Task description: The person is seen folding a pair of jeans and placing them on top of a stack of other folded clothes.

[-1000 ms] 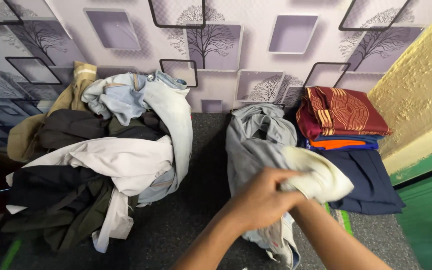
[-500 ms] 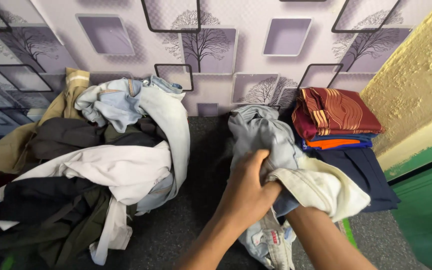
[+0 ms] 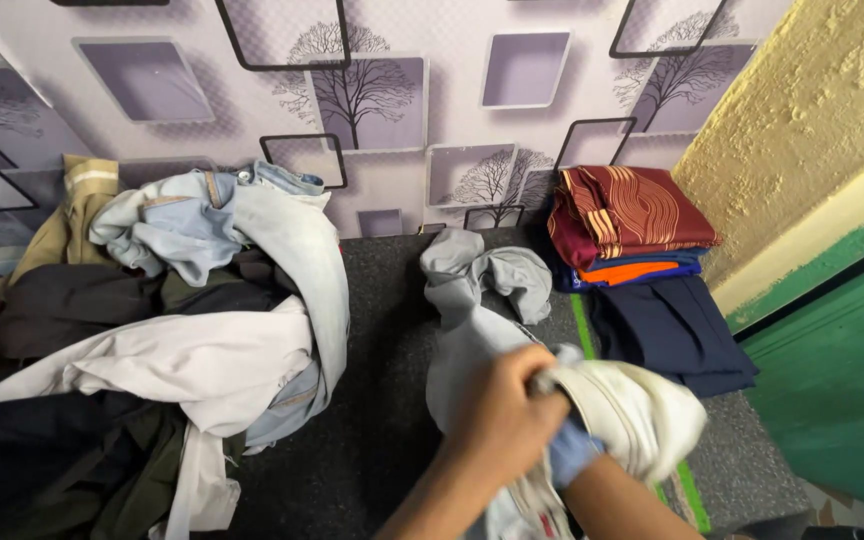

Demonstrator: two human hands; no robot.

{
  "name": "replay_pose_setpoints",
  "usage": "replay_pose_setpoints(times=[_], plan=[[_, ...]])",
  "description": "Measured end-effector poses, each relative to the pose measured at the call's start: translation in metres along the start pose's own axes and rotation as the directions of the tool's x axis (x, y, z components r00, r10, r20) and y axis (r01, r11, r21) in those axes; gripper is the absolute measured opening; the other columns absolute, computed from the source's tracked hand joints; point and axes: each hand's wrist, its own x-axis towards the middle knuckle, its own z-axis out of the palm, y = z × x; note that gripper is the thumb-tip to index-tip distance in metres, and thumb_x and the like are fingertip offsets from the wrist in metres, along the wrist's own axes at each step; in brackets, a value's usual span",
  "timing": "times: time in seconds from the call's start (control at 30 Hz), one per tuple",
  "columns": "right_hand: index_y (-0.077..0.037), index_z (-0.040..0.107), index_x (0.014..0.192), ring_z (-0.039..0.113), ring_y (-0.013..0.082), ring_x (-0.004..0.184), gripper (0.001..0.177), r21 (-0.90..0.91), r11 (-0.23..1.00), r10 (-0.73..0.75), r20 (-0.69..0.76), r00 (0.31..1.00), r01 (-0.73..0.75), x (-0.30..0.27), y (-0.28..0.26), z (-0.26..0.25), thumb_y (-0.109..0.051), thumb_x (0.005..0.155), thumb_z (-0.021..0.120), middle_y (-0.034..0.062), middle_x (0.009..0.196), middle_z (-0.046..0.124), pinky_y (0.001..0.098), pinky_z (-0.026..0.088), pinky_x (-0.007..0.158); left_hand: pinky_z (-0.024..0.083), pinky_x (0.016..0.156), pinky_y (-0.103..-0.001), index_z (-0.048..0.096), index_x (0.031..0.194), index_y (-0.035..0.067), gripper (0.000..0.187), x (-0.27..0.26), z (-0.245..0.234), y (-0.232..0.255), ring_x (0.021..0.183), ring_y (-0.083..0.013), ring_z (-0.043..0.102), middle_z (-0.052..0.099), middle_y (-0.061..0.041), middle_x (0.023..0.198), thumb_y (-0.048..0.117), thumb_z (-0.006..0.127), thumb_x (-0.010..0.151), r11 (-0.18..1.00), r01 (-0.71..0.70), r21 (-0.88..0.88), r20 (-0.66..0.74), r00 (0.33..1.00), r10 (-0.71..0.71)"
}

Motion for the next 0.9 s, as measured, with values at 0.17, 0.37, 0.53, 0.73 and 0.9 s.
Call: replay_pose_setpoints(times=[0.17,0.37,0.53,0.73,0.9], plan=[[-0.006,0.064,0.118,0.059,0.0190,0.116,0.022,-0.048,0.998,-0.055,-0.127,0.990,0.050,-0.027,0.009,0.025,-0.020,0.100,0.063,0.0132,0.120,0.062,0.0258,0.054,0.099,0.048,0.089,-0.043,0.061,0.103,0.000,0.031,0.005,-0.016,-0.026,0.099,-0.0368,0.062,0.063,-0.020,0.104,0.006,0.068,0.074,0.914,-0.091,0.396,-0.348,0.906,0.241],[-0.007,0.061,0.127,0.058,0.0204,0.118,0.026,-0.686,0.693,-0.285,-0.542,0.791,-0.220,-0.020,0.000,0.036,-0.016,0.107,0.048,0.0111,0.127,0.063,0.0296,0.048,0.101,0.049,0.092,-0.043,0.059,0.114,0.002,0.034,0.010,-0.016,-0.036,0.105,-0.0329,0.063,0.064,-0.017,0.111,0.005,0.064,0.081,0.976,-0.030,0.214,-0.354,0.929,0.106],[0.002,0.061,0.129,0.062,0.0207,0.126,0.035,-0.596,0.780,-0.530,-0.469,0.706,0.190,-0.010,0.041,0.039,-0.012,0.101,0.046,0.0159,0.132,0.067,0.0260,0.050,0.105,0.050,0.074,-0.039,0.070,0.109,0.007,0.027,0.002,-0.015,-0.014,0.082,-0.0221,0.065,0.072,-0.007,0.092,0.003,0.060,0.084,0.986,0.164,-0.041,-0.129,0.977,-0.168],[0.002,0.063,0.127,0.062,0.0227,0.116,0.030,-0.549,0.831,-0.221,-0.477,0.851,-0.092,0.039,0.059,0.048,-0.019,0.110,0.051,0.0150,0.123,0.066,0.0281,0.051,0.098,0.049,0.071,-0.031,0.071,0.105,0.002,0.024,0.009,-0.022,-0.022,0.076,-0.0133,0.062,0.071,-0.005,0.085,0.006,0.062,0.083,0.950,0.193,-0.245,-0.030,0.978,-0.206],[0.001,0.065,0.125,0.062,0.0244,0.107,0.029,-0.506,0.786,0.081,-0.484,0.871,-0.354,0.053,0.004,-0.037,-0.024,0.117,0.055,0.0142,0.115,0.065,0.0299,0.052,0.092,0.053,0.080,-0.038,0.061,0.111,0.001,0.039,0.019,-0.067,-0.039,0.089,-0.0265,0.067,0.068,-0.014,0.100,0.008,0.073,0.075,0.983,-0.092,0.159,-0.531,0.831,0.164]])
